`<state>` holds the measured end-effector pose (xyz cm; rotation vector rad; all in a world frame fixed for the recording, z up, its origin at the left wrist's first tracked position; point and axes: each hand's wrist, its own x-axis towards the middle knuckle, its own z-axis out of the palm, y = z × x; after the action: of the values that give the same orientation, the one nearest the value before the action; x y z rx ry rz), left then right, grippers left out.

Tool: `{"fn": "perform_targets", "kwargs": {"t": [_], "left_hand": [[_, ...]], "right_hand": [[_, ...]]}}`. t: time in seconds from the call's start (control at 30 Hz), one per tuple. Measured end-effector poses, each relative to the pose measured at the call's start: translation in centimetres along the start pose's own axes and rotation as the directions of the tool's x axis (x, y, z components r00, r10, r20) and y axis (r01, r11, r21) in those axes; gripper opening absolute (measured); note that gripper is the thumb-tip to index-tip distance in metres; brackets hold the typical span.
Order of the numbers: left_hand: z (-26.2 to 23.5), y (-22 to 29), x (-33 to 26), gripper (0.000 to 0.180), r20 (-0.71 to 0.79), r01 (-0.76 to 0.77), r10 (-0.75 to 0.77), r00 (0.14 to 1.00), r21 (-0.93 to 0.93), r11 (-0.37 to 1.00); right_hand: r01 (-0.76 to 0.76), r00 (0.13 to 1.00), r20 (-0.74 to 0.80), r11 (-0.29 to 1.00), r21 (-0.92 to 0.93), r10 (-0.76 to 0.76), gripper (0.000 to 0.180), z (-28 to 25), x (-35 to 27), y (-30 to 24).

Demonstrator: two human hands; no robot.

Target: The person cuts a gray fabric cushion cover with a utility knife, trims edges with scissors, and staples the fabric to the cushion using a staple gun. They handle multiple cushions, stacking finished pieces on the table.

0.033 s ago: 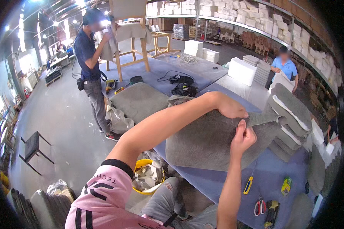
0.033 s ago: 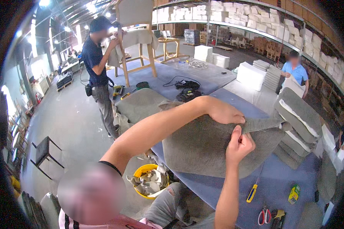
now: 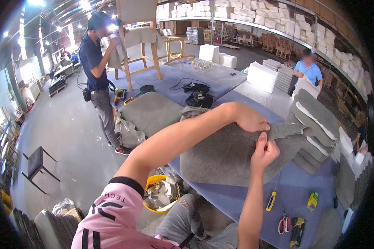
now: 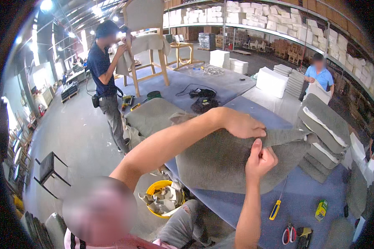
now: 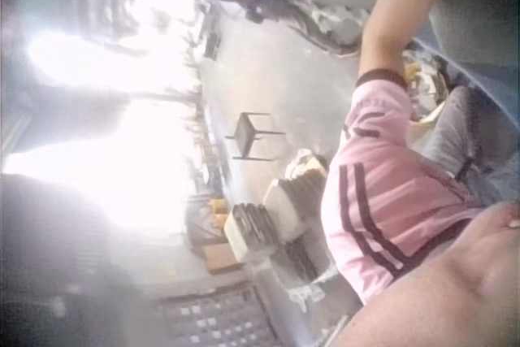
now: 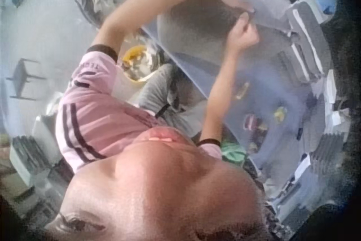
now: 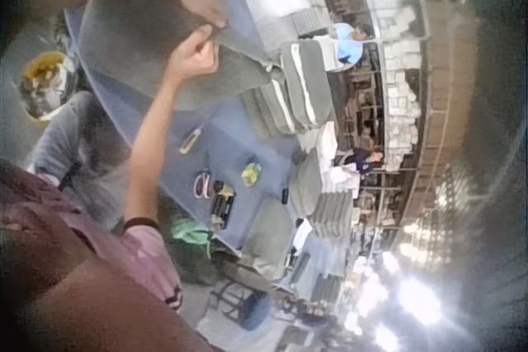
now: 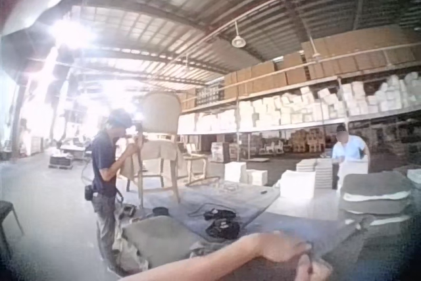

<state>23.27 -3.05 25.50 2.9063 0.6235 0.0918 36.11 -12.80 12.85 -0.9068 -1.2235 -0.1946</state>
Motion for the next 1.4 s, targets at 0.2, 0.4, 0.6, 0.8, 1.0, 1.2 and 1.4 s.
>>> {"fn": "perform_targets", "kwargs": {"t": [0.2,0.4,0.6,0.8,1.0,1.2,1.4], "left_hand": [[0.3,-1.1,-0.7,0.057,-0.003,0.045,-0.046,0.999,-0.112,0.993],[0.5,0.2,-0.2,0.059,-0.157,-0.046,0.047,0.987,0.008,0.999],[0.3,-1.1,-0.4,0.062,0.024,0.055,-0.054,0.998,-0.036,0.998],[-1.0,0.1,-0.4,0.062,0.044,0.003,-0.001,0.999,-0.046,0.999],[-0.7,3.3,-1.5,0.060,-0.078,0.044,-0.045,0.996,-0.024,0.999],[0.3,3.3,-2.8,0.060,0.021,0.018,-0.017,1.000,-0.050,0.999],[-2.3,7.5,-6.8,0.061,0.046,0.146,-0.145,0.988,-0.004,0.989]], "right_hand": [[-0.427,0.867,0.356,0.888,0.170,0.348,0.029,-3.9,0.1,-4.7],[-0.325,0.868,0.213,0.836,-0.443,0.450,0.024,-25.8,-8.1,7.3],[0.037,0.868,-0.099,-0.263,-0.964,0.486,0.045,-39.6,-18.0,9.1],[0.351,0.520,0.339,0.166,-0.922,0.784,0.066,-48.3,-15.0,10.9],[-0.134,0.368,0.002,0.055,-0.990,0.930,0.074,-54.4,-6.5,15.2],[-0.779,0.626,-0.006,0.625,-0.058,0.780,0.018,-33.9,-4.3,-2.3],[-0.707,0.683,0.128,0.695,-0.131,0.719,0.025,-17.1,-5.8,-15.4]]}}
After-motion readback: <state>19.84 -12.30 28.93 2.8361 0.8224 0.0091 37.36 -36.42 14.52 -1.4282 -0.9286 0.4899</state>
